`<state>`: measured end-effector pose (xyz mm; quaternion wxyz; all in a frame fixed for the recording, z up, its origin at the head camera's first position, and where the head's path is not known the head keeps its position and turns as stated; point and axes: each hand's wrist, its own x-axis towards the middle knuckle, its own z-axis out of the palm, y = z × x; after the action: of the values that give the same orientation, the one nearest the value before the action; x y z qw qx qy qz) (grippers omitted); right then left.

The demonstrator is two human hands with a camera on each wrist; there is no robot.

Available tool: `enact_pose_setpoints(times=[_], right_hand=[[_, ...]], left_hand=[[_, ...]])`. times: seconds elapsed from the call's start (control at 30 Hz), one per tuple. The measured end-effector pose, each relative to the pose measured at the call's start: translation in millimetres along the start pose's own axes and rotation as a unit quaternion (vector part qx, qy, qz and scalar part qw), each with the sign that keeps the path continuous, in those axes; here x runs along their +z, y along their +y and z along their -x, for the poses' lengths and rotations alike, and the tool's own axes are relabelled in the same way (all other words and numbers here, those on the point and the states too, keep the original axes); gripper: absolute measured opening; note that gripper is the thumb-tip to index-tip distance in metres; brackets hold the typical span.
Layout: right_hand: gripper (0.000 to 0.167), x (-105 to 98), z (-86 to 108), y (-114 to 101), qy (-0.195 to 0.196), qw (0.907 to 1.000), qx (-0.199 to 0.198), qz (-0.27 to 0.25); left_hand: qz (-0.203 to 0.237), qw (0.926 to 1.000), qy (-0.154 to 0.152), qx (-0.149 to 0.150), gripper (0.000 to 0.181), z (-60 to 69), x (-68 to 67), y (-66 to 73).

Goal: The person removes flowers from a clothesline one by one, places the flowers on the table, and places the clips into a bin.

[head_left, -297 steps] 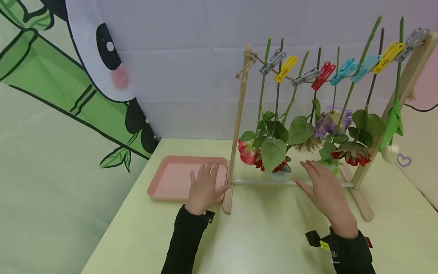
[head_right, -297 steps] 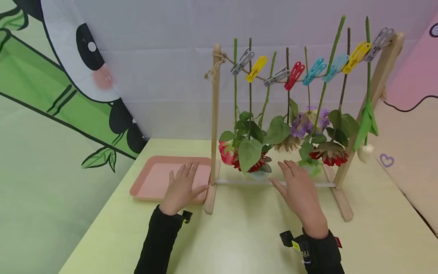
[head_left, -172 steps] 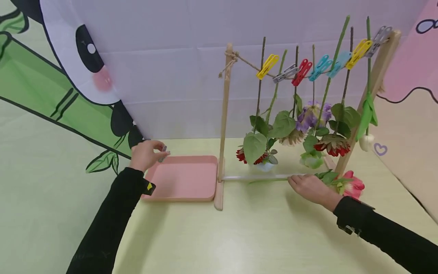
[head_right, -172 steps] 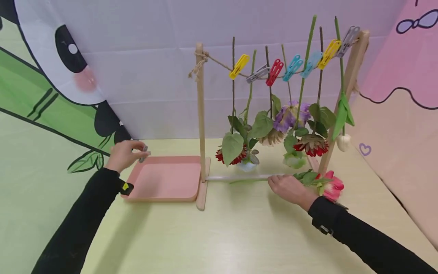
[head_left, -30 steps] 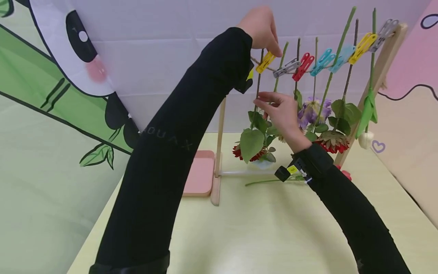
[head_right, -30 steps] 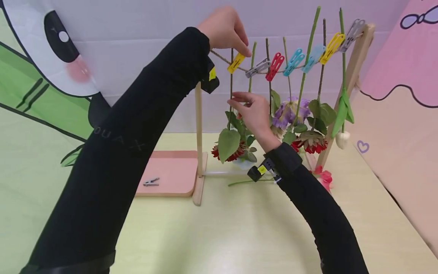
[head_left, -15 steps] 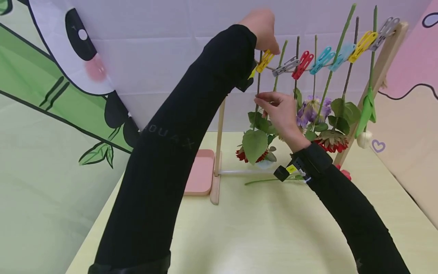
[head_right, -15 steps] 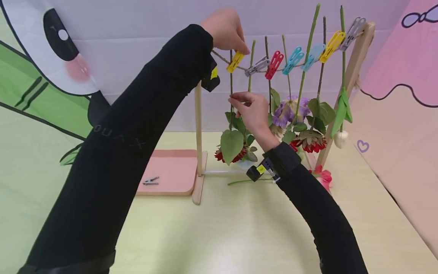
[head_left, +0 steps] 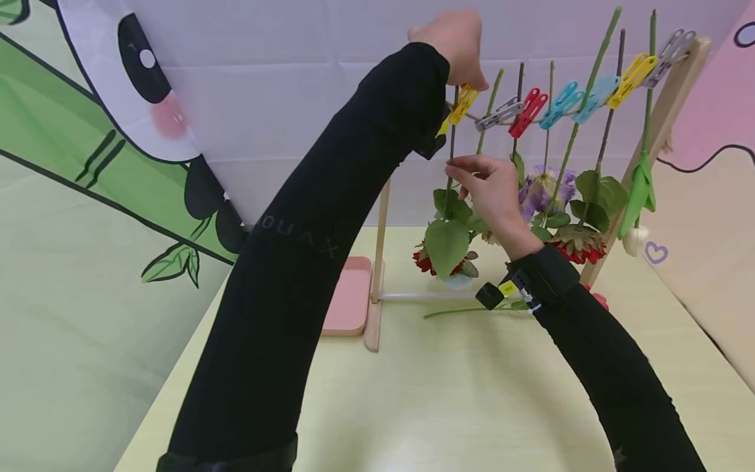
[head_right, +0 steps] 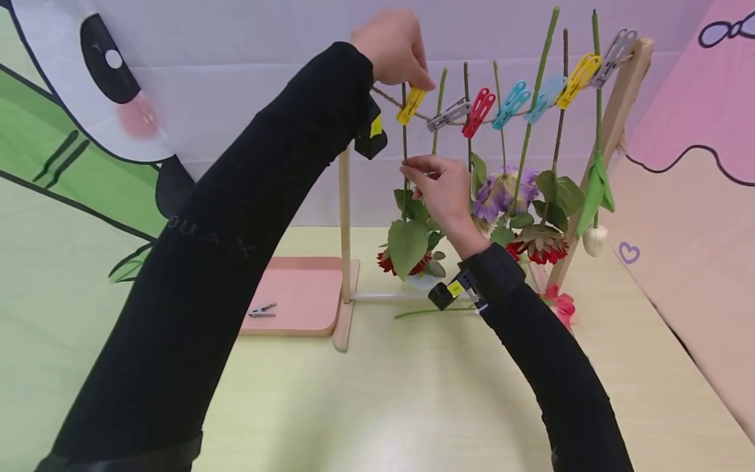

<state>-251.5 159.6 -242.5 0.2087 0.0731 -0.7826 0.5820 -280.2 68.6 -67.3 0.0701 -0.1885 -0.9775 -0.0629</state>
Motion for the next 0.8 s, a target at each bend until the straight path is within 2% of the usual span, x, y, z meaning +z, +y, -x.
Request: enact_pose_setpoints(times=[0.13, 0.3, 0.4, 0.67, 0.8], right_hand=[[0.028, 1, 0.4, 2, -0.006, 1.0000, -0.005, -0.003], [0.025, 4, 5.3, 9, -0.023, 0.9996, -0.009, 0.012], [0.025, 5, 9.5, 13, -0.034, 0.9990, -0.005, 0.028], [0.025, 1, 18.4, 18, -0.040, 0.9976, -0.009, 0.056], [0.026, -4, 24.7, 18, -0.046, 0.9968, -0.015, 0.064]], left_hand=[[0.027, 0.9995, 0.016, 0.001, 0.023, -1.8, 2.2, -0.4], [0.053, 0.9972, 0.052, 0.005, 0.032, -0.3, 2.1, 0.2], [0.063, 0.9954, 0.072, 0.007, 0.032, 1.8, -0.3, 1.1], [0.059, 0.9954, 0.076, 0.006, 0.036, 6.2, -11.7, 2.2], [0.099, 0.9918, 0.079, 0.014, 0.034, 9.1, -17.5, -1.4]])
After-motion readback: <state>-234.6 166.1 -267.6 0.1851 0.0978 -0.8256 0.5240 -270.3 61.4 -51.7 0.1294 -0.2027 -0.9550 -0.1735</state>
